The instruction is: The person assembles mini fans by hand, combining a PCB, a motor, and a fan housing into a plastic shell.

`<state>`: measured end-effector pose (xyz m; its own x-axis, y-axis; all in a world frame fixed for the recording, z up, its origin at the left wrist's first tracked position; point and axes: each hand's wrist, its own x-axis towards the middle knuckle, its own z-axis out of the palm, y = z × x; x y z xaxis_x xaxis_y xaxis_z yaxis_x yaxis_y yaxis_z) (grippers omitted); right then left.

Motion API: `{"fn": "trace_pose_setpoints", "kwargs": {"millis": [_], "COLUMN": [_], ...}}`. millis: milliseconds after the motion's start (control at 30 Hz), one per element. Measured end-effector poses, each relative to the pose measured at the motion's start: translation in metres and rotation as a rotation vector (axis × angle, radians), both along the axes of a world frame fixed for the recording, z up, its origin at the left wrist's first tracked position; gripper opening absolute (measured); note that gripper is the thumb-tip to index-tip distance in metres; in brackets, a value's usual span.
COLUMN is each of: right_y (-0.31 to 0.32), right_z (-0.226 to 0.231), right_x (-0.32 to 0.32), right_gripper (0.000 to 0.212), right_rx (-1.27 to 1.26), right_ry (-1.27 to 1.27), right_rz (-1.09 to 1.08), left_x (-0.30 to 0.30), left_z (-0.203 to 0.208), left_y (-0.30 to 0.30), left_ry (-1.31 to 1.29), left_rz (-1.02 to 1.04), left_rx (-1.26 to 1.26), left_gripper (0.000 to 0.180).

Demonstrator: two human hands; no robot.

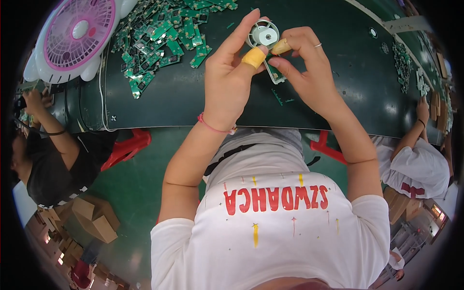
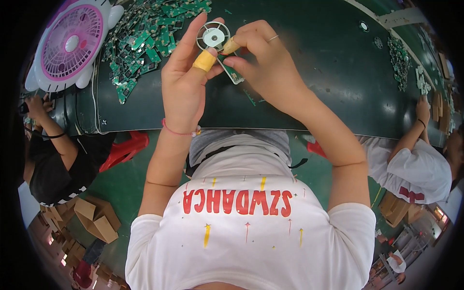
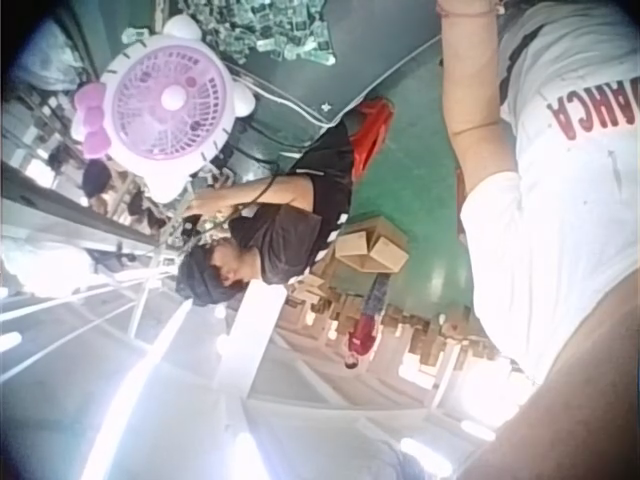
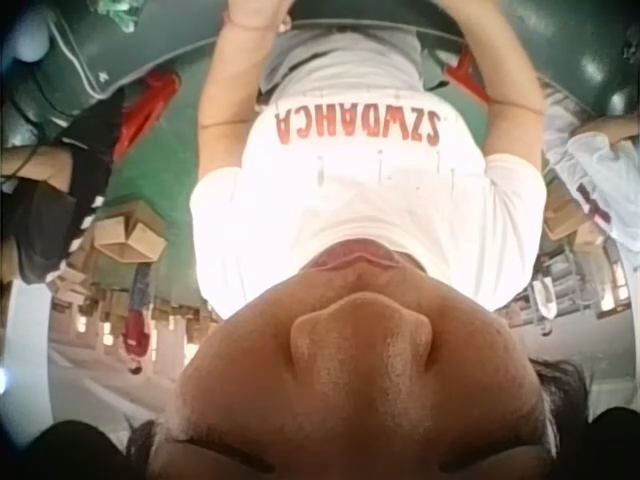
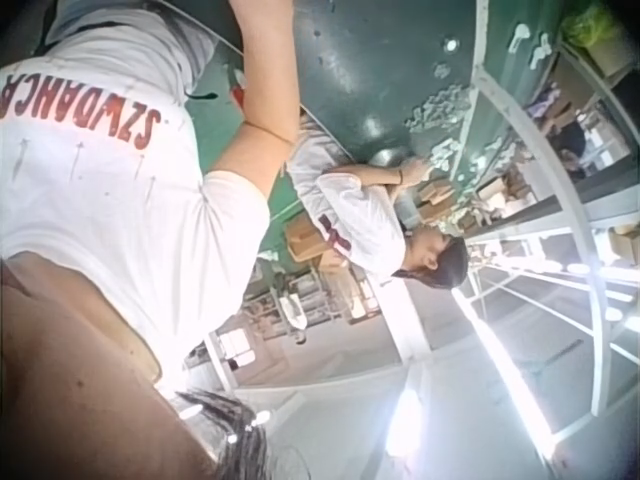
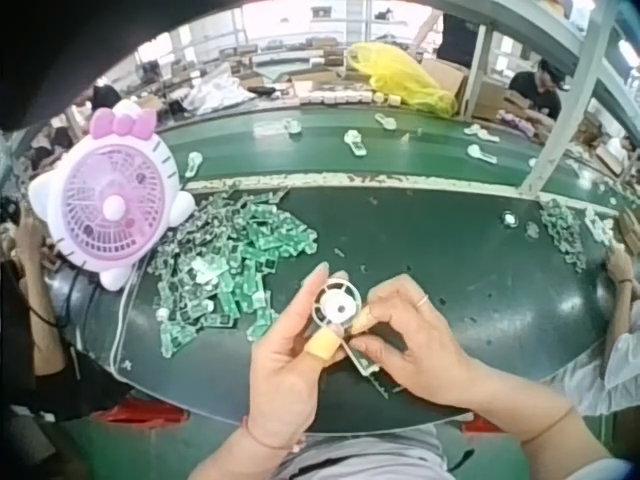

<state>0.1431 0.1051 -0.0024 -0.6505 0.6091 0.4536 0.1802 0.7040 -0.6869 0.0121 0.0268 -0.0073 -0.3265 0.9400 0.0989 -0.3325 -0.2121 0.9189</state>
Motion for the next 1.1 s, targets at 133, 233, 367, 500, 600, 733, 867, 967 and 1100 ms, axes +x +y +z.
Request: {"fn": "trace_pose_setpoints", "kwargs": {"millis": [133, 233, 367, 500, 600, 733, 867, 967, 1100], "right_y": [-0.001, -0.003, 0.001, 0.022, 0.064, 0.183, 0.285, 0.327, 0.349], "right_z": [0.007, 0.009, 0.001, -0.003, -0.003, -0.021, -0.033, -0.04, -0.052], "right_x": [-0.002, -0.007, -0.002, -0.008, -0.018, -0.026, -0.034, -0.055, -0.067], "right_gripper": [0.037, 0.036, 0.02, 0.02, 0.023, 0.033, 0.041, 0.046, 0.056], "right_rx": [-0.085, -0.462, -0.559, -0.672, -0.947, -0.552, -0.283, -0.279, -0.177], "right_ry": [-0.049, -0.072, -0.158, -0.104, -0.104, -0.297, -0.354, -0.469, -0.564], "right_rz": [-0.11, -0.104, 0.15, 0.136, 0.132, -0.134, -0.324, -0.412, -0.511], "left_x": [0.0, 0.0, 0.013, 0.006, -0.011, -0.009, 0.002, -0.002, -0.005], "left_z": [0.003, -0.005, -0.011, -0.012, -0.029, -0.046, -0.044, -0.046, -0.044], "left_y": [0.002, 0.007, 0.017, 0.041, 0.067, 0.079, 0.072, 0.072, 0.074], "left_ry": [0.021, 0.202, 0.001, 0.091, 0.43, 0.691, 0.826, 0.901, 0.874], "left_rz": [0.038, 0.144, 0.145, 0.087, 0.235, 0.222, 0.075, 0.035, -0.006], "left_rx": [0.003, 0.128, 0.127, 0.113, 0.054, 0.046, 0.135, 0.108, 0.058], "left_gripper": [0.046, 0.045, 0.055, 0.064, 0.074, 0.062, 0.051, 0.044, 0.038]}}
